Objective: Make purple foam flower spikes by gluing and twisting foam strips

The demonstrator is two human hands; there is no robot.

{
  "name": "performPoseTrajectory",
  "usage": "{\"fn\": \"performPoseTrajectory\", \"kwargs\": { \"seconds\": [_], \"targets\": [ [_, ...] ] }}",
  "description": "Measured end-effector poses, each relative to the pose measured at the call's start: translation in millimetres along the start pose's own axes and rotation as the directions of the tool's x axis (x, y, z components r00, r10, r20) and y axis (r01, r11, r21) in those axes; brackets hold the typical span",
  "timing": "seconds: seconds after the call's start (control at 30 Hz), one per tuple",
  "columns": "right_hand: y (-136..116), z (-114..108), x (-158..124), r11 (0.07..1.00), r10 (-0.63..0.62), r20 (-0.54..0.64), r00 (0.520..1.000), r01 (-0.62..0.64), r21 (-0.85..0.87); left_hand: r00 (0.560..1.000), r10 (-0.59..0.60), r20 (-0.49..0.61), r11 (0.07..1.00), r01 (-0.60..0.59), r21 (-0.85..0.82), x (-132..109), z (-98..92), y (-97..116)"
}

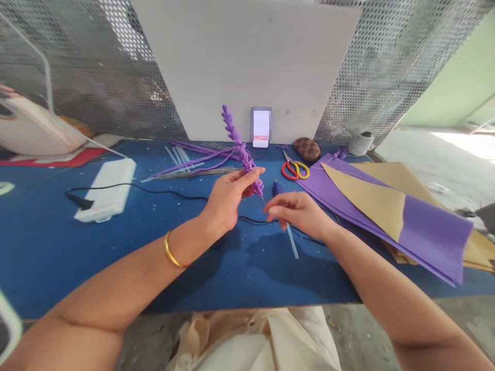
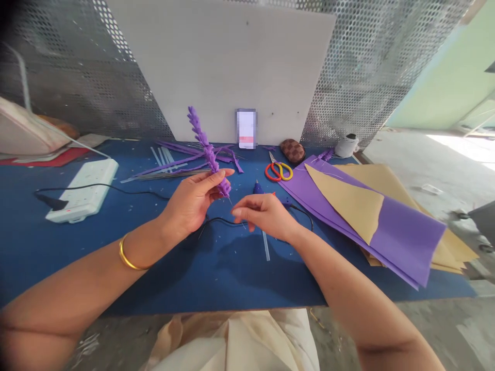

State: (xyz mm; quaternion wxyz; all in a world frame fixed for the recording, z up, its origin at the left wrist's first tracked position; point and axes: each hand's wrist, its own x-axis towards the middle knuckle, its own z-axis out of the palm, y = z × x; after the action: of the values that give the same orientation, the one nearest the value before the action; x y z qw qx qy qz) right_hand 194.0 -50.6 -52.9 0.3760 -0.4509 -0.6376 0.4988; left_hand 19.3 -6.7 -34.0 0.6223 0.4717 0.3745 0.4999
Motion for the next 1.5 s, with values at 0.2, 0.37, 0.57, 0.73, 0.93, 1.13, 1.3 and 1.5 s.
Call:
{"fn": "performPoseTrajectory", "kwargs": {
  "seconds": [0.2, 0.37, 0.57, 0.73, 0.93, 1.13, 1.3, 1.5],
  "targets": [
    [2.5, 10.1, -1.0, 0.984, 0.006, -0.106, 0.994, 0.013, 0.179, 0.999, 0.051, 0.009, 0.998, -0.051, -0.024, -1.8, 1.0, -5.7],
    [1.3, 7.1, 0.1, 0.969, -0.034, -0.23, 0.973, 0.089, 0.232, 0.998, -0.033, 0.054, 0.999, 0.034, -0.015, -5.8, 3.8, -14.8],
    [3.0, 13.8, 0.6, 0.973, -0.032, -0.198, 0.98, 0.076, 0.219, 0.997, -0.074, 0.03, 0.997, 0.075, -0.033, -10.8, 10.3, -13.5],
    [6.8, 17.2, 0.6, 0.981, -0.079, -0.194, 0.978, 0.111, 0.16, 0.996, -0.082, 0.034, 0.993, 0.085, -0.082, -13.8, 13.0, -10.9],
    [7.6, 19.5, -0.3, 0.991, -0.098, -0.195, 0.976, 0.114, 0.073, 0.994, -0.096, 0.051, 0.994, 0.098, -0.042, -15.5, 14.2, -12.2],
    [6.7, 18.5, 0.0, 0.987, -0.115, -0.241, 0.964, 0.139, 0.085, 0.99, -0.088, 0.106, 0.995, 0.091, -0.025, -14.8, 13.0, -11.8],
    [6.1, 19.0, -1.0, 0.988, -0.125, -0.25, 0.96, 0.143, 0.055, 0.988, -0.104, 0.118, 0.993, 0.109, -0.037, -16.5, 13.7, -11.4],
    [6.1, 23.3, -2.0, 0.991, -0.131, -0.247, 0.96, 0.123, -0.049, 0.998, -0.028, 0.05, 0.999, 0.027, 0.018, -15.6, 12.4, -17.1]
  ]
}}
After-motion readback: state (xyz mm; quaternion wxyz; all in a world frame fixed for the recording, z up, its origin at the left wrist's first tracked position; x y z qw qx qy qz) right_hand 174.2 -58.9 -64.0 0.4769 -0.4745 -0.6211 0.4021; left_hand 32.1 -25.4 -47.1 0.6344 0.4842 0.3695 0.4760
